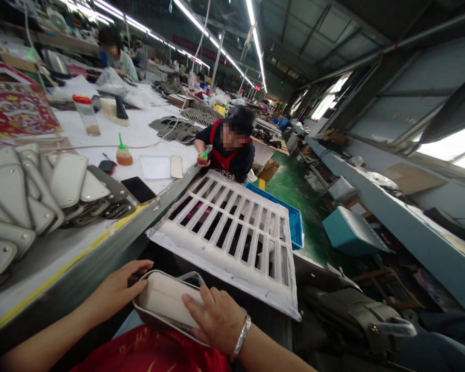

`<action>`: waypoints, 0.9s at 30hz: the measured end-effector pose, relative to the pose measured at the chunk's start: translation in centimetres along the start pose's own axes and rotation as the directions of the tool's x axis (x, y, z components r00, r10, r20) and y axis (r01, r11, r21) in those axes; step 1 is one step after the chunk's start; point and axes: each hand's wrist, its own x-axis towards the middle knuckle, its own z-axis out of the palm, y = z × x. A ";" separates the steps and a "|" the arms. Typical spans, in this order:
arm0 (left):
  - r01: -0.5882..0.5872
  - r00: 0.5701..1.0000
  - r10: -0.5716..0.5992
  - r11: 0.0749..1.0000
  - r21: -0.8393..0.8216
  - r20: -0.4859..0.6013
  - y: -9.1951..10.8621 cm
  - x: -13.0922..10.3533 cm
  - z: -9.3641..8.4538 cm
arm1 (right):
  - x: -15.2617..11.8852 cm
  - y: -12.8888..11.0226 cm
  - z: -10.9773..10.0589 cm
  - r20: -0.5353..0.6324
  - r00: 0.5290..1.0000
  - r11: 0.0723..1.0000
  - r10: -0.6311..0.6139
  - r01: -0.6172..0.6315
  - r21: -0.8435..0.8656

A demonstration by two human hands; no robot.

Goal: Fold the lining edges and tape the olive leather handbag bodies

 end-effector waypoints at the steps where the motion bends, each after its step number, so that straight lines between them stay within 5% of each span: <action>1: -0.011 1.000 0.011 1.000 0.025 0.008 0.2 0.1 0.0 | 0.1 0.0 -0.1 0.010 1.000 1.000 -0.005 0.005 -0.002; 9: -0.229 0.971 0.239 0.907 0.354 0.016 0.3 1.3 0.3 | 2.1 -0.2 -0.5 0.189 0.982 1.000 -0.005 0.001 0.023; 12: -0.382 0.911 0.410 0.804 0.456 0.041 1.7 0.6 1.3 | 2.6 -0.6 -0.2 0.201 0.979 0.998 0.044 -0.050 0.028; 14: -0.519 0.853 0.482 0.749 0.412 0.198 3.1 0.0 2.3 | 2.8 -0.9 -0.1 0.210 0.975 0.996 0.071 -0.080 0.036; 18: -0.550 0.783 0.314 0.753 0.362 0.537 4.9 -0.8 3.6 | 2.7 -0.3 -0.4 0.251 0.964 0.983 0.090 -0.126 0.133; 22: -0.520 0.754 0.213 0.771 0.368 0.622 5.2 -0.6 3.1 | 0.3 2.3 -1.6 0.306 0.944 0.867 0.123 -0.252 0.431; 25: -0.548 0.720 0.185 0.743 0.385 0.669 5.6 -0.2 3.2 | -2.5 4.1 -2.1 0.439 0.848 0.689 0.298 -0.509 0.516; 27: -0.609 0.681 0.203 0.692 0.389 0.704 6.2 0.2 4.2 | -3.7 4.5 -1.9 0.473 0.812 0.647 0.342 -0.568 0.509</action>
